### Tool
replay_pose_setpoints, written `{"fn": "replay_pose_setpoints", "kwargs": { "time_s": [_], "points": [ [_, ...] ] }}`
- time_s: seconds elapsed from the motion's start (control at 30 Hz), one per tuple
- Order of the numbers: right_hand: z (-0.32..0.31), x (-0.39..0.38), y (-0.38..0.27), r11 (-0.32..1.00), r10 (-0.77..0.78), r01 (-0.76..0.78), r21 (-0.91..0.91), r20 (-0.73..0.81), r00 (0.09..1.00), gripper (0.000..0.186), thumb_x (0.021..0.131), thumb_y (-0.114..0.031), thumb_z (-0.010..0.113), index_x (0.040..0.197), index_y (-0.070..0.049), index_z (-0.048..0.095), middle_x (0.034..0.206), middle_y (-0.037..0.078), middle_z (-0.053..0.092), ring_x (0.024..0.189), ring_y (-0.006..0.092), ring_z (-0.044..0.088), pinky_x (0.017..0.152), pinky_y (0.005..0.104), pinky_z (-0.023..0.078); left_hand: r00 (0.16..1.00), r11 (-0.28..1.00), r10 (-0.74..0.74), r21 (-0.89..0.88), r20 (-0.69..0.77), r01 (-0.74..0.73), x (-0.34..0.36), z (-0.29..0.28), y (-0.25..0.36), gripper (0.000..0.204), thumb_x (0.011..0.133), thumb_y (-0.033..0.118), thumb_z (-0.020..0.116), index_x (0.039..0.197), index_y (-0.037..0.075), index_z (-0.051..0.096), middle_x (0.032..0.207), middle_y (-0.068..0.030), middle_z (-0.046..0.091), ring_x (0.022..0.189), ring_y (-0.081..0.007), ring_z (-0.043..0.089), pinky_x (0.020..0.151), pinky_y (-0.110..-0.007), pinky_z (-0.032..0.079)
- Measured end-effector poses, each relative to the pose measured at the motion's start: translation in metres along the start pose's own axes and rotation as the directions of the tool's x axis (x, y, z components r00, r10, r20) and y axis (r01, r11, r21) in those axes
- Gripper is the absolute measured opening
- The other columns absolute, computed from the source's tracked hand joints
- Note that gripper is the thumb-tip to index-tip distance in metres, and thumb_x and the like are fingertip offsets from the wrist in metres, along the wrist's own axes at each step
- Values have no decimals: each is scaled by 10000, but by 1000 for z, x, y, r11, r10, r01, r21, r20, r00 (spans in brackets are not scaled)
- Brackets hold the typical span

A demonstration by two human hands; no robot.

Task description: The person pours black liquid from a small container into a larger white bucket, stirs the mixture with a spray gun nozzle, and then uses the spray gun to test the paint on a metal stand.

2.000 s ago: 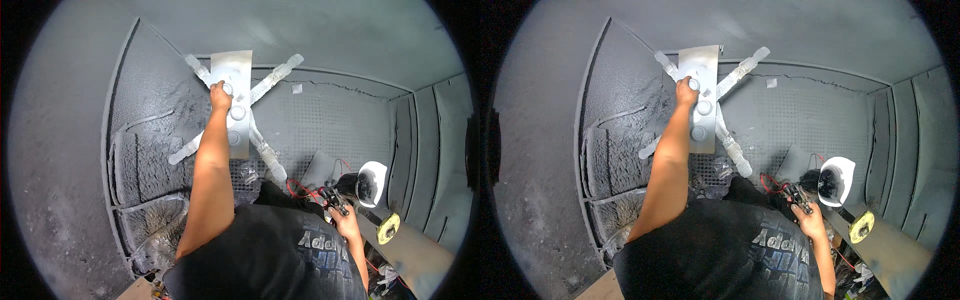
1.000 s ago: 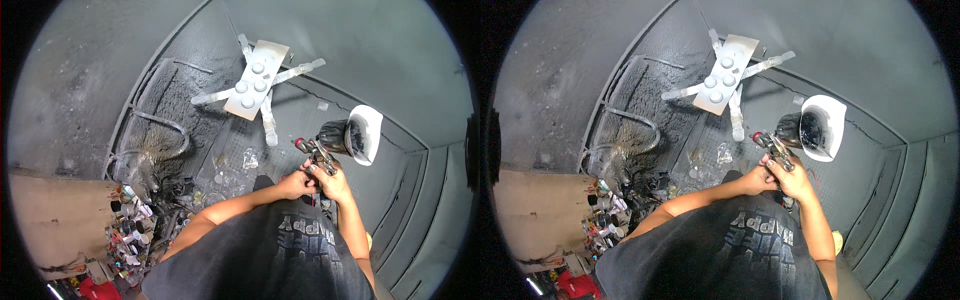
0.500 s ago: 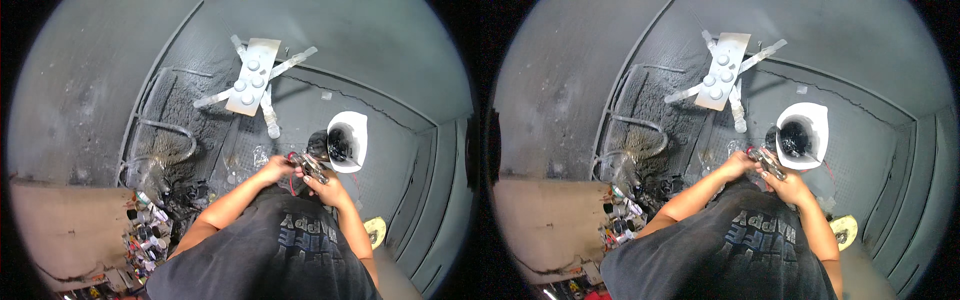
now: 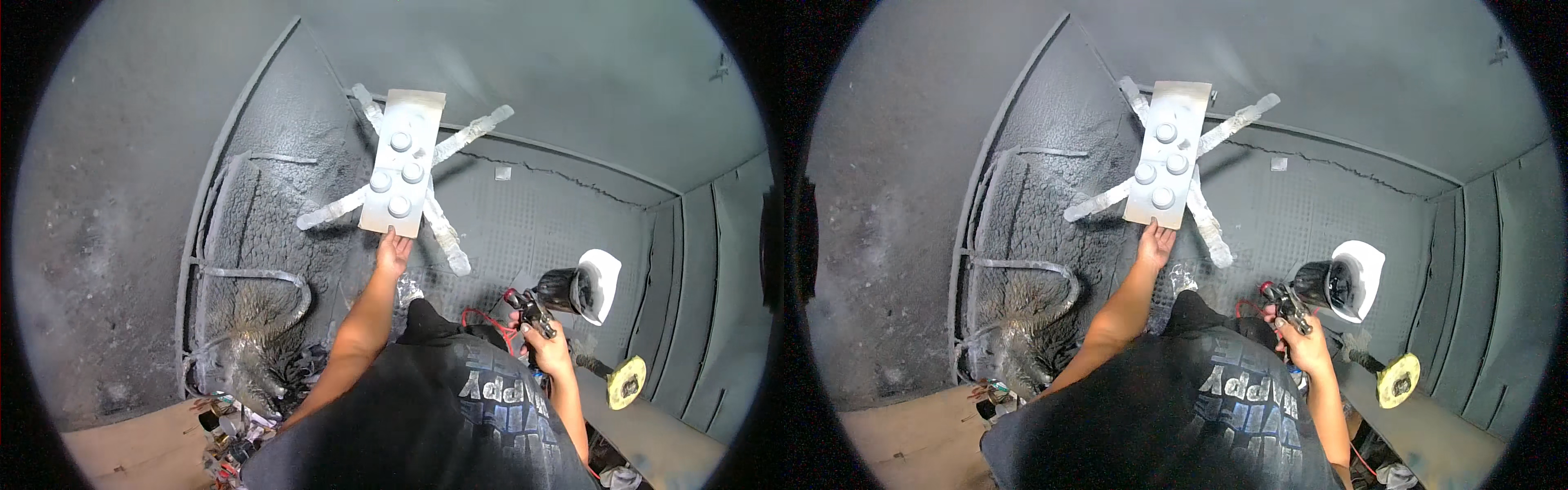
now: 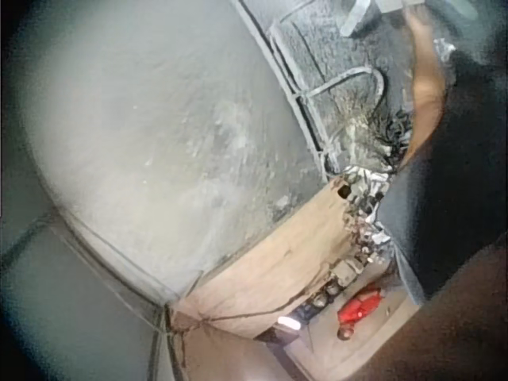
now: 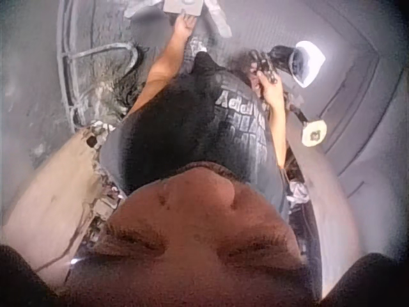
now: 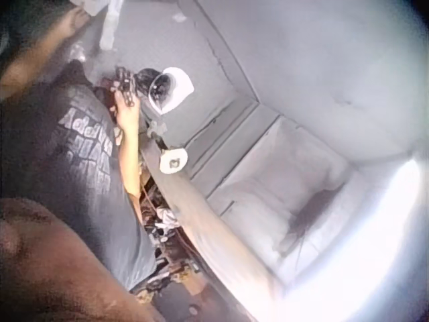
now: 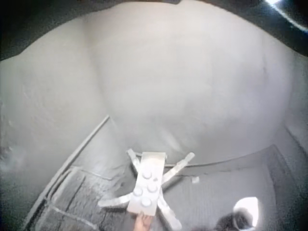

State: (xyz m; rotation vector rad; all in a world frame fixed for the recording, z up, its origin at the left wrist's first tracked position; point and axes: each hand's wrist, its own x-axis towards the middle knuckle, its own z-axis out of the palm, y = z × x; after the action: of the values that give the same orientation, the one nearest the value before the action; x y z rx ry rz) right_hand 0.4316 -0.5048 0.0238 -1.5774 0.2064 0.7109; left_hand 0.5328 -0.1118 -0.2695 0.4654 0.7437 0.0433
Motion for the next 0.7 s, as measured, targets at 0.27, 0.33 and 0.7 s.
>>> {"fn": "replay_pose_setpoints", "kwargs": {
  "time_s": [0.27, 0.33, 0.7],
  "points": [
    [41, 15, 6, 999, 0, 4, 41, -97, 995, 320, 952, -135, 591, 1233, -1, 668, 1023, 81, 731, 852, 137, 674, 583, 261, 535, 995, 994, -1, 108, -101, 12, -9, 30, 11, 429, 1047, 157, 561, 1449, 184, 413, 1373, -72, 566, 1209, -327, 609, 999, -481, 498],
    [46, 20, 7, 1000, 14, -12, 24, -79, 997, 318, 954, -136, 593, 1233, -5, 671, 1028, 79, 730, 851, 137, 673, 581, 261, 531, 996, 996, 31, 88, -81, -24, -13, 24, 11, 400, 1050, 139, 545, 1430, 165, 421, 1351, -93, 574, 1184, -337, 621, 950, -477, 533],
    [37, 68, 23, 985, -41, 20, -174, -118, 992, 145, 951, -120, 624, 1035, -8, 662, 773, 31, 649, 572, 129, 587, 538, 292, 496, 993, 1000, 15, 18, -118, -13, -58, -5, 5, 370, 1056, 101, 515, 1415, 147, 439, 1340, -91, 581, 1184, -321, 625, 933, -486, 548]
  ]
}}
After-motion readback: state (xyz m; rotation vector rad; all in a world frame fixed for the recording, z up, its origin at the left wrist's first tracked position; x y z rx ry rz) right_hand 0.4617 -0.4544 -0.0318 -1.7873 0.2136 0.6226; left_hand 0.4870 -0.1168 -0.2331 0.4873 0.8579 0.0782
